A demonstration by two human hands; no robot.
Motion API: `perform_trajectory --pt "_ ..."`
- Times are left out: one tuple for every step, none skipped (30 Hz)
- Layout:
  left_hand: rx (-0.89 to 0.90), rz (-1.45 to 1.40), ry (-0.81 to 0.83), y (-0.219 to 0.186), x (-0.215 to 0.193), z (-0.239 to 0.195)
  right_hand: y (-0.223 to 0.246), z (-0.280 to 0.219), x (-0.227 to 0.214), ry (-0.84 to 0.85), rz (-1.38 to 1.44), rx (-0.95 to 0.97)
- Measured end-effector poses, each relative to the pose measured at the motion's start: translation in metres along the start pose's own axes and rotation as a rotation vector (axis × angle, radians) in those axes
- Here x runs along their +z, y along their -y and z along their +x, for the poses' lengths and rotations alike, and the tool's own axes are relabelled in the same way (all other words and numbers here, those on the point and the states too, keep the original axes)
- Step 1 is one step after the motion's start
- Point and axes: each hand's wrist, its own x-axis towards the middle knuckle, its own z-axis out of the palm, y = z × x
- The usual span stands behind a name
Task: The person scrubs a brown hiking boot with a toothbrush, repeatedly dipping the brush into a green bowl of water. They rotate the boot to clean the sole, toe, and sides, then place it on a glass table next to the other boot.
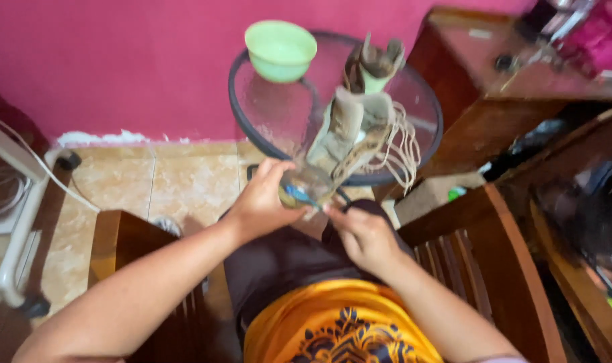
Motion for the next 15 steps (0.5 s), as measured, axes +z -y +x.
perform_trajectory --pt "-0.012 0.001 0.015 0.006 0.006 -0.001 -0.009 -0.003 0.004 0.006 0.010 0.015" --pt "-0.017 0.007 0.016 0.011 0.011 -0.003 -0.018 -0.005 0.007 -0.025 0.012 0.035" --pt "-0.005 0.015 -0.007 0.014 0.011 0.004 -0.033 0.003 0.007 -0.066 0.003 0.032" --pt "0.000 0.017 -0.016 0.014 0.010 0.004 -0.028 0.005 0.006 -0.070 0.001 0.023" --pt "0.006 0.019 -0.012 0.013 0.010 0.004 -0.023 0.005 0.004 -0.074 -0.003 -0.001" --pt "0.012 0.021 -0.008 0.013 0.011 0.004 -0.019 0.005 0.003 -0.078 -0.007 -0.024" --pt "0.014 0.020 -0.008 0.013 0.008 0.006 -0.016 0.002 0.004 -0.078 -0.009 -0.024" --pt "0.014 0.023 -0.005 0.013 0.006 0.009 -0.013 -0.002 0.005 -0.060 -0.025 -0.057" --pt "0.008 0.026 0.015 0.014 0.007 0.006 -0.007 -0.014 0.007 -0.040 -0.037 -0.074" --pt "0.003 0.025 0.032 0.011 0.009 -0.001 -0.017 -0.025 0.016 -0.036 -0.033 -0.056" --pt "-0.018 0.011 0.022 0.006 0.005 0.000 -0.032 -0.027 0.024 -0.083 0.003 -0.075" --pt "-0.040 -0.004 0.011 0.001 0.001 0.000 -0.046 -0.028 0.032 -0.130 0.039 -0.095" --pt "-0.034 -0.003 0.006 0.006 0.002 0.002 -0.049 -0.031 0.036 -0.134 0.034 -0.101" --pt "-0.040 -0.021 0.010 0.011 0.004 0.005 -0.053 -0.035 0.040 -0.173 0.046 -0.083" --pt "-0.046 -0.037 0.013 0.016 0.004 0.008 -0.056 -0.037 0.045 -0.214 0.058 -0.067"
